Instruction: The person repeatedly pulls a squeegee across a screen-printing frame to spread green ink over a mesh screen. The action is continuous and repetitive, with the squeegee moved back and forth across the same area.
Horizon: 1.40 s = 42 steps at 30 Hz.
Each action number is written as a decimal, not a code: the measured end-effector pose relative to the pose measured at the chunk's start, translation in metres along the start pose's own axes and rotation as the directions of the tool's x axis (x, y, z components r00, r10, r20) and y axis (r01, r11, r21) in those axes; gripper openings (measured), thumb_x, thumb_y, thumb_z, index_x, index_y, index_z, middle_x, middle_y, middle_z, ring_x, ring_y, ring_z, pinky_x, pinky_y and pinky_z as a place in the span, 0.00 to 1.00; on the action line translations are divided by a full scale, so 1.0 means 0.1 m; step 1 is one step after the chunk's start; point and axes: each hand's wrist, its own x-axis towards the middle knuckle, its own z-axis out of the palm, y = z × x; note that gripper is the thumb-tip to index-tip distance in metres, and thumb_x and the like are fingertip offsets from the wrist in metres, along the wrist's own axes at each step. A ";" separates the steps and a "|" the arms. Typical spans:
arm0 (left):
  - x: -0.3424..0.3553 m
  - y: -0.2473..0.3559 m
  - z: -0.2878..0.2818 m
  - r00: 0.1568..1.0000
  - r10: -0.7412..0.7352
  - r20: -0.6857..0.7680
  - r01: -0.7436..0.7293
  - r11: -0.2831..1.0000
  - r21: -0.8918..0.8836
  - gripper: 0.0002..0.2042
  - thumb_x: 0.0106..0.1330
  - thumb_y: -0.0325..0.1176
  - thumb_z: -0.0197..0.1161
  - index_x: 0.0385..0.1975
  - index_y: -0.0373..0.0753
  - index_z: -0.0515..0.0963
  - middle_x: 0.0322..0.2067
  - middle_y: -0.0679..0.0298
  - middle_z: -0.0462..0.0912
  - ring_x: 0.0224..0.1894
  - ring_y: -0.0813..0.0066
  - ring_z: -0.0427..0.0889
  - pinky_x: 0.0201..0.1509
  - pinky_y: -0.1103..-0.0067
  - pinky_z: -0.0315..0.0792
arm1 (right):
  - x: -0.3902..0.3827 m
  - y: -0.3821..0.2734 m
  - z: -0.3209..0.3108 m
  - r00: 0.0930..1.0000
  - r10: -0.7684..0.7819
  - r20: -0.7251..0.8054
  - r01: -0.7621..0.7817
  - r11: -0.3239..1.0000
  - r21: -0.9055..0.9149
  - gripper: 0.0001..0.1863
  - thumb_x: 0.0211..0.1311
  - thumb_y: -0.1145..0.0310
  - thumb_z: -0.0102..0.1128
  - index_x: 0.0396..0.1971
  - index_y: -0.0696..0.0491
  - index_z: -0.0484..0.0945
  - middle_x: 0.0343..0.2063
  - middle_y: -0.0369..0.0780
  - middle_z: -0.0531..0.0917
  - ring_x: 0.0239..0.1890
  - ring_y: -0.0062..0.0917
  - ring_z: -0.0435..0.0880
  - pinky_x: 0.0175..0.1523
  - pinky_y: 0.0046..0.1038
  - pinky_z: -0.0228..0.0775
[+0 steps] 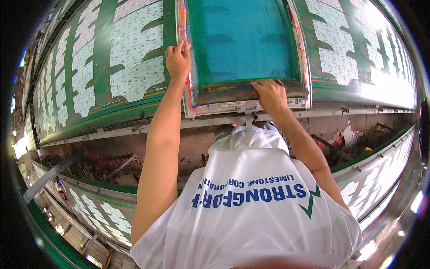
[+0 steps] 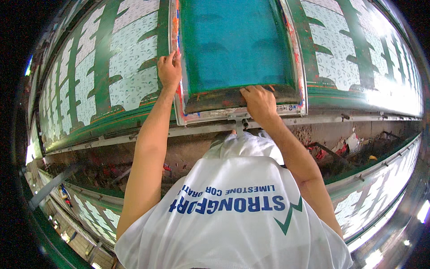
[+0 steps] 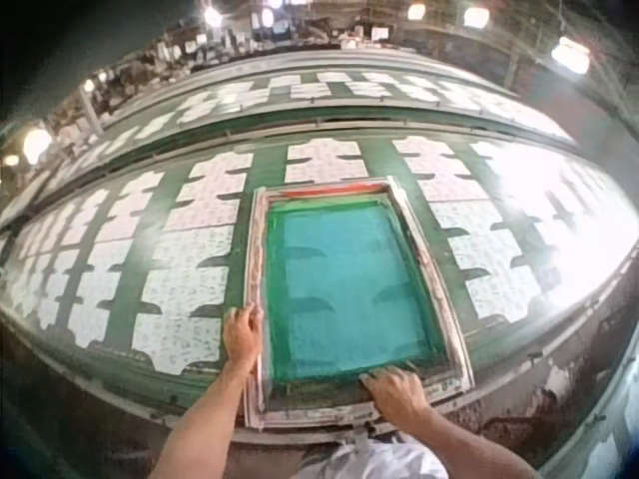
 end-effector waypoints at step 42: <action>0.06 0.03 -0.03 0.997 -0.026 0.075 0.024 1.000 0.018 0.18 0.66 0.33 0.75 0.56 0.40 0.87 0.35 0.61 0.78 0.35 0.64 0.80 0.42 0.67 0.77 | -0.21 2.18 0.10 0.828 0.499 -0.255 -0.394 0.842 0.368 0.30 0.55 0.57 0.76 0.55 0.57 0.82 0.47 0.52 0.82 0.51 0.49 0.84 0.55 0.45 0.79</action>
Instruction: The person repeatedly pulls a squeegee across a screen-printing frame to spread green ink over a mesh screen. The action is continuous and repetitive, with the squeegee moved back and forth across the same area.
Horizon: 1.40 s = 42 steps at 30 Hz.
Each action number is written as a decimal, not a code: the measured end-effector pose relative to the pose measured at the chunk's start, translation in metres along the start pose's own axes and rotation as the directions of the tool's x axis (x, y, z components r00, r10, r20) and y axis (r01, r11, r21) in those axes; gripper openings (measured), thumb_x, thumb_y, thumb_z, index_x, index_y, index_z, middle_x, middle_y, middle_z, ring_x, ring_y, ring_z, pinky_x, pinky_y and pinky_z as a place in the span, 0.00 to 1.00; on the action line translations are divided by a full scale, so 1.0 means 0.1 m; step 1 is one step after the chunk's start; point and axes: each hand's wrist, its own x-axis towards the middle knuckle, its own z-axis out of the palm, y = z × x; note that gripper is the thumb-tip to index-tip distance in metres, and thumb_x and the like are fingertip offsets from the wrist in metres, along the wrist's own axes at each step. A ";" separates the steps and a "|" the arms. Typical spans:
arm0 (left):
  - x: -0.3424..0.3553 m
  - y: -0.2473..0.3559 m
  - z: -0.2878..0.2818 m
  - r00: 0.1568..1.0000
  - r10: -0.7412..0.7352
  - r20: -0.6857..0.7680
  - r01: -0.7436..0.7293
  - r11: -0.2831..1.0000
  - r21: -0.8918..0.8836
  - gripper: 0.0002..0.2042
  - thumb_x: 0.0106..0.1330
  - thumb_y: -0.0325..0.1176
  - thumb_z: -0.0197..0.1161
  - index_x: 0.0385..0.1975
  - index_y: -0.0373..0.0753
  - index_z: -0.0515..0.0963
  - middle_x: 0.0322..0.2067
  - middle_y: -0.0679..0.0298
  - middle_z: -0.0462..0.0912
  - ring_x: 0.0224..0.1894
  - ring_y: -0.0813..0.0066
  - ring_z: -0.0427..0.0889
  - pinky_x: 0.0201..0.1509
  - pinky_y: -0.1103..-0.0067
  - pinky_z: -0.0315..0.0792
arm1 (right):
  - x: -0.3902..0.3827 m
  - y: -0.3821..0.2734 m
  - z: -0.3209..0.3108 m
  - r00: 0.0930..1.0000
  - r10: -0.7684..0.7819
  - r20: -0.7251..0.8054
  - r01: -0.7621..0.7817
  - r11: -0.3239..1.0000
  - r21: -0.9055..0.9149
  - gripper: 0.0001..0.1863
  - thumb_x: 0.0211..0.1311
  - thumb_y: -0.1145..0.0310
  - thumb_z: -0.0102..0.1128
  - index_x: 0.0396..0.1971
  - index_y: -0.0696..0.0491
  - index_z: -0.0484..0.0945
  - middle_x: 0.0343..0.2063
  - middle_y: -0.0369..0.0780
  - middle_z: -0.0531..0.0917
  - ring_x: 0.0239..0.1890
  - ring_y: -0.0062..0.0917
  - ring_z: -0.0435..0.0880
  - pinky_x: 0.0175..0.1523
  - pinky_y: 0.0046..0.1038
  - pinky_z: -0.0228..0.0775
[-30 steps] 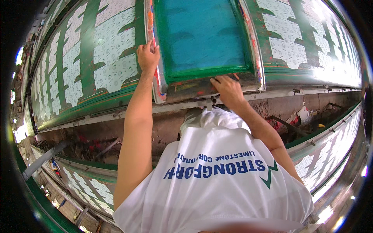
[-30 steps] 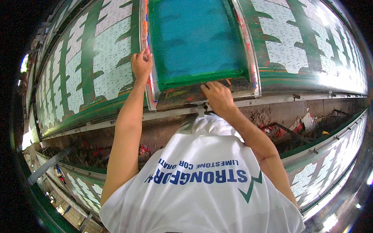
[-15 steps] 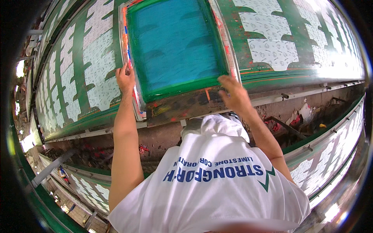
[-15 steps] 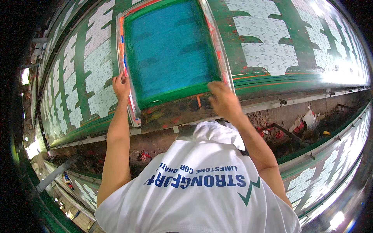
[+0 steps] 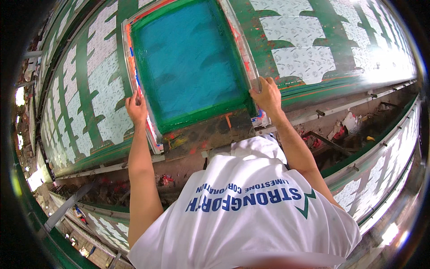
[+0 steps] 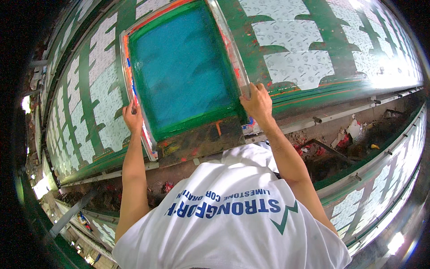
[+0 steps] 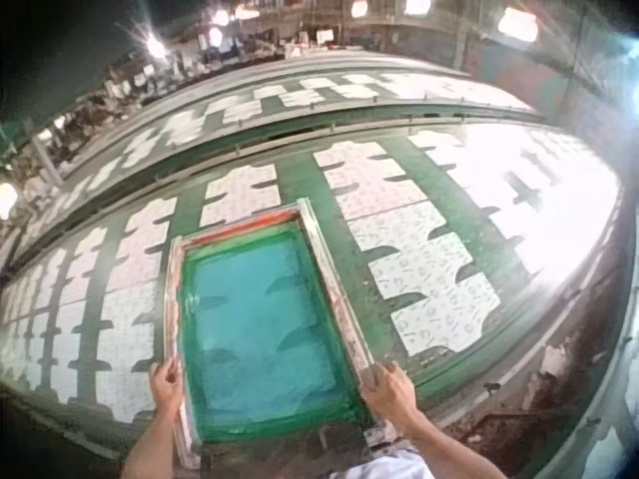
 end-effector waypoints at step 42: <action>-0.38 4.67 1.84 0.994 0.085 -0.074 -0.081 0.995 0.052 0.29 0.71 0.37 0.69 0.70 0.35 0.72 0.50 0.48 0.79 0.56 0.43 0.77 0.60 0.53 0.74 | 1.20 3.98 -2.76 0.998 0.027 -0.052 -0.027 1.000 -0.004 0.32 0.51 0.60 0.75 0.56 0.58 0.84 0.47 0.46 0.85 0.46 0.44 0.87 0.51 0.42 0.80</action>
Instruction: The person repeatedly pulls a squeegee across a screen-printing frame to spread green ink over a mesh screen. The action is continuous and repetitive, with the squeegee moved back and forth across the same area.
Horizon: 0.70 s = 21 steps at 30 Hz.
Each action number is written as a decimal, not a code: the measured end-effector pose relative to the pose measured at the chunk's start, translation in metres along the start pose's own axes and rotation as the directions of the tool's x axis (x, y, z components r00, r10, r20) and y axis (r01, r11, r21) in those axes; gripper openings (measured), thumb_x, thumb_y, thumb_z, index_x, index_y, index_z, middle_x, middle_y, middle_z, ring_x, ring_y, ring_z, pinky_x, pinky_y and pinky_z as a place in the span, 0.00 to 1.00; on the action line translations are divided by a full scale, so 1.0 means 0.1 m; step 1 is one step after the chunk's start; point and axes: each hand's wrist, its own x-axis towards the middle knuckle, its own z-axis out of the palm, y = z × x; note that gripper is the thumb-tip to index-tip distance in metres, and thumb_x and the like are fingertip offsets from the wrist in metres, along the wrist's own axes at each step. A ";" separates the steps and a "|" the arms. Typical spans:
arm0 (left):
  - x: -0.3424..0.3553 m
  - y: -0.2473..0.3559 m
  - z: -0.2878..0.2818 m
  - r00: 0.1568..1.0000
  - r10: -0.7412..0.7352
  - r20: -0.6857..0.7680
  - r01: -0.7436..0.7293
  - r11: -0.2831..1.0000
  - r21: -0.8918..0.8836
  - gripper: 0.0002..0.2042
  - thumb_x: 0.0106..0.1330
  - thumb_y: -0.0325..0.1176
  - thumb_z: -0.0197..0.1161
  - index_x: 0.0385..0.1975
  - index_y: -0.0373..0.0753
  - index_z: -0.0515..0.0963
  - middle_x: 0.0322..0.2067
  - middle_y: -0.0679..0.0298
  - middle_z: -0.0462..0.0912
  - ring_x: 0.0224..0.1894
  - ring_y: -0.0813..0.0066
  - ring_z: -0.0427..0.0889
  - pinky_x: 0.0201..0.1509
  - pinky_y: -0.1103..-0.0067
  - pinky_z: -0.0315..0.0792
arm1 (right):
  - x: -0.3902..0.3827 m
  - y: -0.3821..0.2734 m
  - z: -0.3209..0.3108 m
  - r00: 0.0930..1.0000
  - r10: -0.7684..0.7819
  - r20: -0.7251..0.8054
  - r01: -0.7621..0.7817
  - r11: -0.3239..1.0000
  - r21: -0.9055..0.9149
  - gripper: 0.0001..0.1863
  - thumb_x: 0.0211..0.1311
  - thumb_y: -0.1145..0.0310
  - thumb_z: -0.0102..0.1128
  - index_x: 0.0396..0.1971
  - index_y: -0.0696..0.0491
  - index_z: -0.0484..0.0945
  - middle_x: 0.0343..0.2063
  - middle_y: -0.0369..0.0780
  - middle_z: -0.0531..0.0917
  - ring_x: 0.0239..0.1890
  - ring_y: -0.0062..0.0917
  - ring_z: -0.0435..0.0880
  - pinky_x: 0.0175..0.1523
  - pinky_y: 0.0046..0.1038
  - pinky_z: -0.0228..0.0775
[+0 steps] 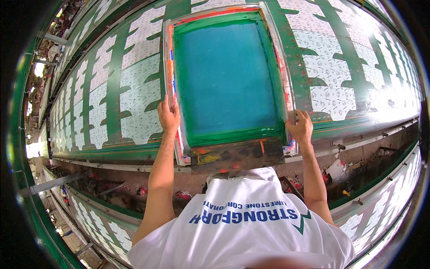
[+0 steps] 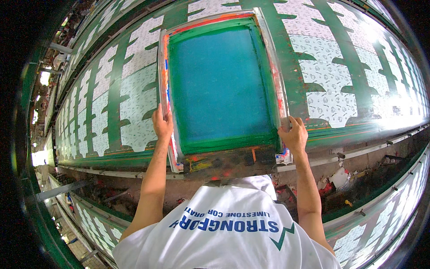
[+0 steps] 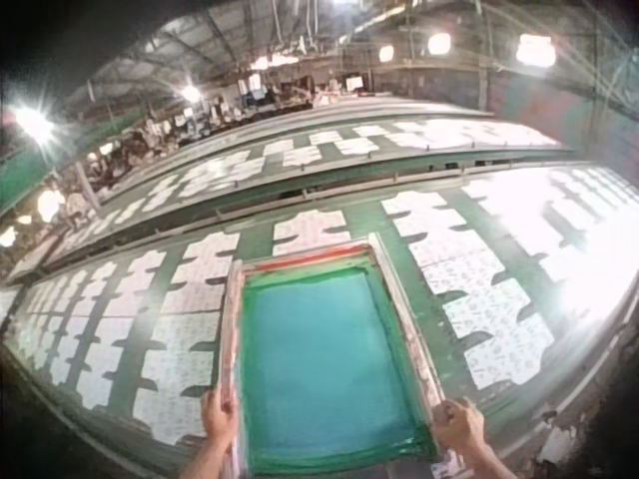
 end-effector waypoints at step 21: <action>-0.09 -0.05 0.19 1.000 0.014 0.010 -0.014 1.000 0.017 0.21 0.66 0.36 0.71 0.59 0.40 0.84 0.41 0.54 0.77 0.46 0.51 0.79 0.48 0.59 0.78 | -0.87 -0.82 -0.18 0.690 -0.540 0.481 0.442 0.842 0.310 0.42 0.56 0.63 0.80 0.72 0.51 0.72 0.66 0.47 0.78 0.68 0.47 0.77 0.70 0.45 0.74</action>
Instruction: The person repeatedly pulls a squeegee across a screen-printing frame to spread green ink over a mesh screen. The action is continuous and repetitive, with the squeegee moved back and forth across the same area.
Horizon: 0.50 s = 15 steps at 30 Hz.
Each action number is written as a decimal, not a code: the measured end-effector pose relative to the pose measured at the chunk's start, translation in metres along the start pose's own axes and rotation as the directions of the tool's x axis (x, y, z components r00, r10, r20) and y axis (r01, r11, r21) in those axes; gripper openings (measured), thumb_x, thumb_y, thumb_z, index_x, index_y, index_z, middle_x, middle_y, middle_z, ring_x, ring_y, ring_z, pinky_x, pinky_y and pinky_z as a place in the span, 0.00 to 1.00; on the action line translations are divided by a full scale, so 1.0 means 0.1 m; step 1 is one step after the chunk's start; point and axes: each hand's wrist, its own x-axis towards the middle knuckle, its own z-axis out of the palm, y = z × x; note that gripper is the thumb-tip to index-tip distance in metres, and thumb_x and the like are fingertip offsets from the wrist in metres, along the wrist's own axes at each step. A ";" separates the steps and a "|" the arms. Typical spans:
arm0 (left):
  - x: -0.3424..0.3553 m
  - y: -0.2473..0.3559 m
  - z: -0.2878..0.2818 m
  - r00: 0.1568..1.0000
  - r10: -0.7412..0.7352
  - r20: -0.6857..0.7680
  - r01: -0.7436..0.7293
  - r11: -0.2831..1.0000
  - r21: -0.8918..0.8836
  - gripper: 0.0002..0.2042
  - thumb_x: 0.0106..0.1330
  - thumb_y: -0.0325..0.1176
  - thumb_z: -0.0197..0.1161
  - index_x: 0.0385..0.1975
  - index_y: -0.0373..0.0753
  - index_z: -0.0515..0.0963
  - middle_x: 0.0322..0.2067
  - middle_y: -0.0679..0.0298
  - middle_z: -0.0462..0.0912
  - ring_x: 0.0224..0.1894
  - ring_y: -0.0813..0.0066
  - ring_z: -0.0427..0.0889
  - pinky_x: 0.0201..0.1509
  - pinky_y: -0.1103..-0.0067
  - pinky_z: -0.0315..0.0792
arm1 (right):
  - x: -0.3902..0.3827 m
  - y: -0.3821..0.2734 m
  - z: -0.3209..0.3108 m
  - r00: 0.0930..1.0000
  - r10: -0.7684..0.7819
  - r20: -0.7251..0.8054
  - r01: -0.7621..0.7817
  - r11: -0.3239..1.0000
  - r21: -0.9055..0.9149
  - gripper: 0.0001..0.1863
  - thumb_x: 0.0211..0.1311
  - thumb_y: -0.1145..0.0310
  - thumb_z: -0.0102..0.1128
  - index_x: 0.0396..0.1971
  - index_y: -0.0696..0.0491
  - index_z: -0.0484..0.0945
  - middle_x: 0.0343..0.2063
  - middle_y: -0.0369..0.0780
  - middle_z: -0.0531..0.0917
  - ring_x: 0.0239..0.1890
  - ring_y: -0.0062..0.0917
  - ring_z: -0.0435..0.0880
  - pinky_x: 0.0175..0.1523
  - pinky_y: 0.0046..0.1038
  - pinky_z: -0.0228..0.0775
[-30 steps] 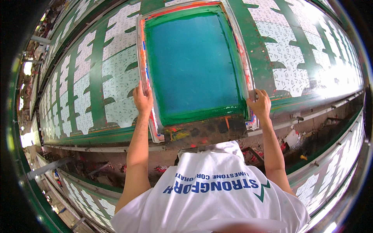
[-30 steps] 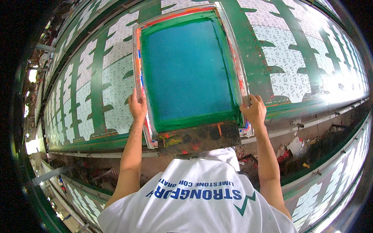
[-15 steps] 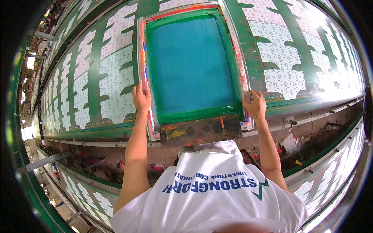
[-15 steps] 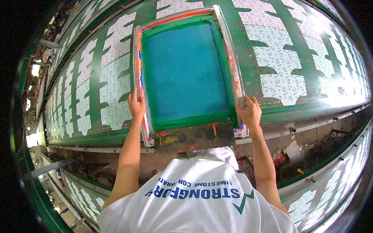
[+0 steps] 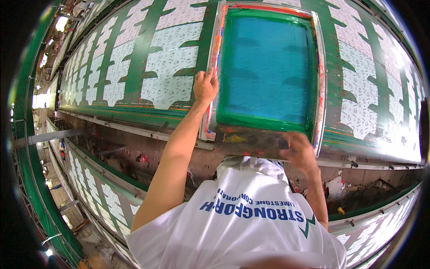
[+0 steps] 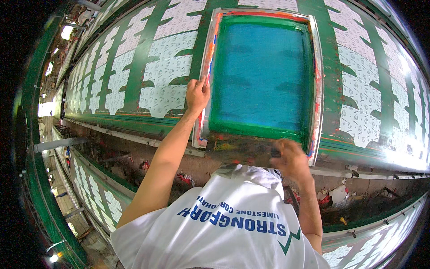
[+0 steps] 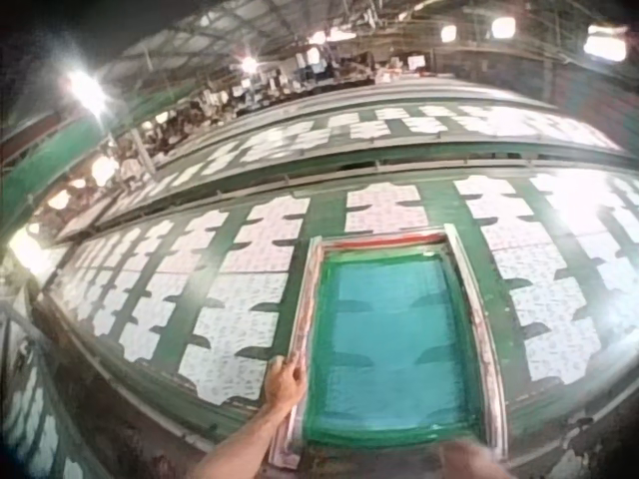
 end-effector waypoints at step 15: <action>0.02 -0.04 0.03 0.996 -0.074 -0.038 0.071 0.993 -0.093 0.14 0.71 0.32 0.66 0.54 0.42 0.87 0.40 0.58 0.79 0.46 0.54 0.80 0.47 0.62 0.80 | 0.47 -0.66 0.70 0.998 -0.036 -0.046 0.010 0.886 -0.463 0.30 0.55 0.78 0.67 0.62 0.54 0.80 0.55 0.45 0.85 0.61 0.40 0.83 0.67 0.40 0.77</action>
